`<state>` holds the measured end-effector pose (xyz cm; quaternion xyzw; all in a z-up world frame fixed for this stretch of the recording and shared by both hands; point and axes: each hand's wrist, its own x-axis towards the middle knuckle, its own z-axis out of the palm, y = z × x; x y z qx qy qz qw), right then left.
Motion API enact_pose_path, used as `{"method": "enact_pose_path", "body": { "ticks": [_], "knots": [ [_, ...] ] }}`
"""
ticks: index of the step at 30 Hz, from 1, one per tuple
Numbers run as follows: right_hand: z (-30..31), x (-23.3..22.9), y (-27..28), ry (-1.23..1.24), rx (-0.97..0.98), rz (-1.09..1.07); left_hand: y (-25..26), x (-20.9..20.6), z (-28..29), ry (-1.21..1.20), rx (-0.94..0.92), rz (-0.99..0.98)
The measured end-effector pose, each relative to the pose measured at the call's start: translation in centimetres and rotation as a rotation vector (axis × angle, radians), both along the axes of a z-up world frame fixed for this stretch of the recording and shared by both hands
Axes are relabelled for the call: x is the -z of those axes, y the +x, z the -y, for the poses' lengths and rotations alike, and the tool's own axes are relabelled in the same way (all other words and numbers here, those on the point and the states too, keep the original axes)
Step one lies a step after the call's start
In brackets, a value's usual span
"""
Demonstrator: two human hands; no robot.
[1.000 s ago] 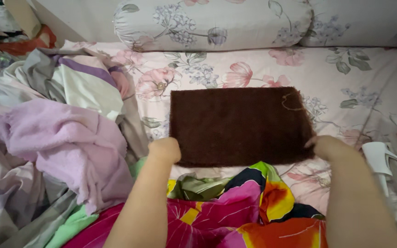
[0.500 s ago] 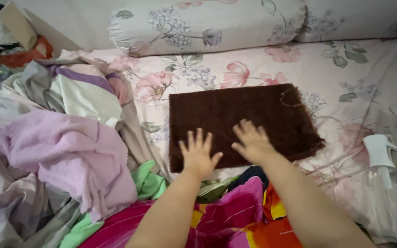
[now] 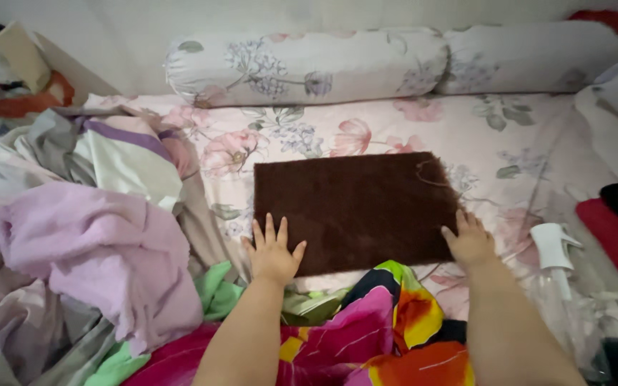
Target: The person spreads a black cloth flat on the bed, smooths it with both hands, and folds it repeatedly into a small rectangle, setting it aside. They then pick up a brown fuzzy blanket, spread it out, smooth it, and fold it in stages while occasionally spraying it with a spray bottle.
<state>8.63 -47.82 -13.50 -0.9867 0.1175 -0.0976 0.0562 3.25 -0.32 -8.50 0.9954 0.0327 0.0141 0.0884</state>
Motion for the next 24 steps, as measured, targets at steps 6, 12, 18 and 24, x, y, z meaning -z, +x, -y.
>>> {"method": "enact_pose_path", "body": {
  "ticks": [6, 12, 18, 24],
  "knots": [
    [5.9, -4.9, -4.2, -0.001, 0.438, 0.117, -0.4, 1.3, -0.7, 0.028, -0.009, -0.017],
    [10.3, -5.5, -9.2, 0.161, 0.607, 0.066, -2.1, 0.2, -0.8, 0.05, -0.023, -0.137],
    [9.2, -8.1, -6.8, 0.187, 0.357, 0.152, -2.7, -2.3, -3.1, -0.277, -0.132, -0.17],
    [-2.6, -14.2, -3.8, 0.16, -0.322, 0.167, -1.3, -2.2, -8.8, -1.262, -0.351, 0.288]
  ]
}}
